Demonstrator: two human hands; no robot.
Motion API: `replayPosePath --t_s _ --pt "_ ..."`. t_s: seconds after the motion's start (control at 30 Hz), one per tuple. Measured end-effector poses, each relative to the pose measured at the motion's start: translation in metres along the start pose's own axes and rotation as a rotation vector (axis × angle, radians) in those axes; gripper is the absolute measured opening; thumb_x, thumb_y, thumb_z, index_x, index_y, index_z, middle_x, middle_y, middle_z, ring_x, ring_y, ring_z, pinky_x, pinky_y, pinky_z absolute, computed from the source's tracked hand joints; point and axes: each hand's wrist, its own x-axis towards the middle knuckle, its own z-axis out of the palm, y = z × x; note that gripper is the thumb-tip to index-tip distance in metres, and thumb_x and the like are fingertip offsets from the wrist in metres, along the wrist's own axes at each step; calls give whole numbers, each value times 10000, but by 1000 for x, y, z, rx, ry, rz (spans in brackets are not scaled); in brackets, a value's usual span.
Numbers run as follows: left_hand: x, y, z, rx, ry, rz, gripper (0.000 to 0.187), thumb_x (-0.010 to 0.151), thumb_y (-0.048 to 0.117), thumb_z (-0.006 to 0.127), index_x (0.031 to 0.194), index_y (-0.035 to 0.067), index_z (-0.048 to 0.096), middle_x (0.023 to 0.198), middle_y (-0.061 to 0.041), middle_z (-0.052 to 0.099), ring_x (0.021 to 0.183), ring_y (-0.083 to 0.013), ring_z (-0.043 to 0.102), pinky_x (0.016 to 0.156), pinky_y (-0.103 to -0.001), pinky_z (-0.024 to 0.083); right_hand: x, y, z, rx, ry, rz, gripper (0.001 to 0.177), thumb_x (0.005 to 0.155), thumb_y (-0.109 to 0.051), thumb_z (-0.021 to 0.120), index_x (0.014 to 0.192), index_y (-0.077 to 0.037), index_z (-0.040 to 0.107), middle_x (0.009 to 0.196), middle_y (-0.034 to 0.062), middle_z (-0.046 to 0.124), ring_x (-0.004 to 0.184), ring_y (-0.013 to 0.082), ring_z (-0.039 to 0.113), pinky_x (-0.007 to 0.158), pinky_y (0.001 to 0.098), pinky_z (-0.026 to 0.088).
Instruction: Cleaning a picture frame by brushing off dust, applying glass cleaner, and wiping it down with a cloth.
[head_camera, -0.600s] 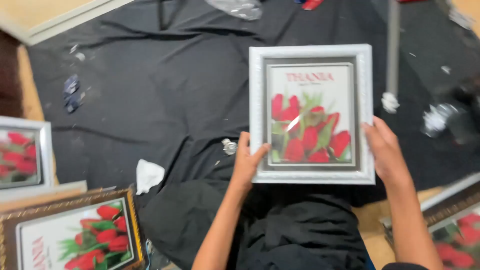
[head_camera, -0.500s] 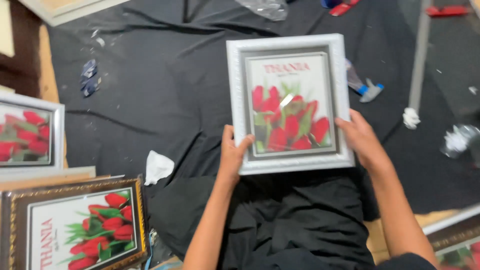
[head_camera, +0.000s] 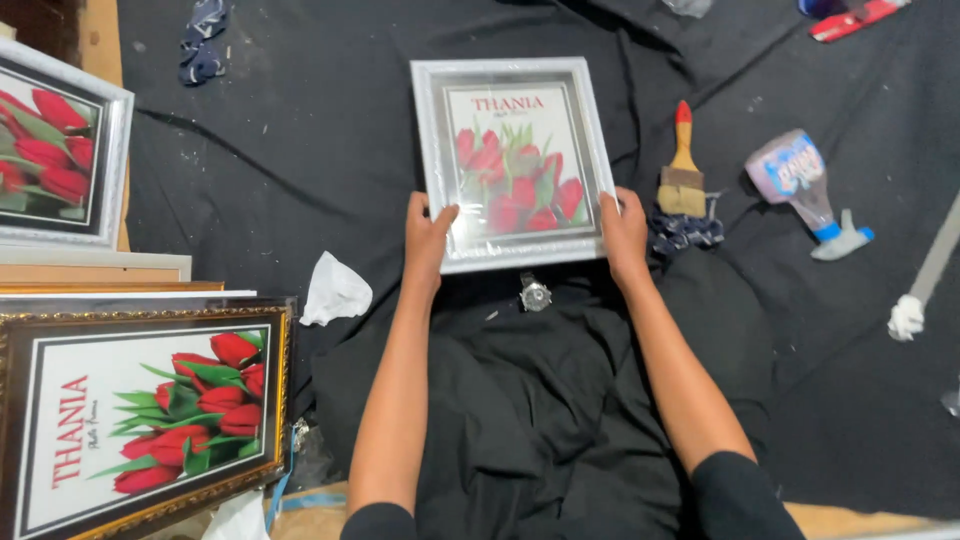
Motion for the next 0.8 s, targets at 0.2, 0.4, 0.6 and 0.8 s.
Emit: replayPosePath --t_s 0.2,0.4,0.6,0.8 --pt "-4 13 -2 120 -15 -52 266 965 288 663 1057 95 504 946 -15 501 906 -156 494 837 -409 485 -3 -8 13 -209 -5 -84 458 1000 -279 626 1328 30 543 1253 277 585 1202 464 579 1020 565 459" --pt "18 -14 -3 455 61 -13 386 916 292 689 1160 27 551 1026 -86 474 943 -185 545 844 -398 524 -5 -10 10 -387 -133 -181 555 1008 -311 664 1350 108 542 1230 200 453 1196 394 468 1041 515 418" --pt "12 -23 7 593 44 105 649 907 272 706 1379 -61 410 1116 -168 400 987 -260 477 855 -424 457 8 -14 -8 -458 -278 -125 688 971 -365 682 1454 96 517 1320 257 466 1240 464 520 1071 535 433" --pt "12 -27 13 868 -24 170 642 981 307 648 1428 -72 386 1114 -181 417 999 -269 411 884 -431 378 68 -19 -72 -724 -175 -206 363 1010 -424 647 1194 -130 756 1065 165 706 1068 443 652 941 516 483"
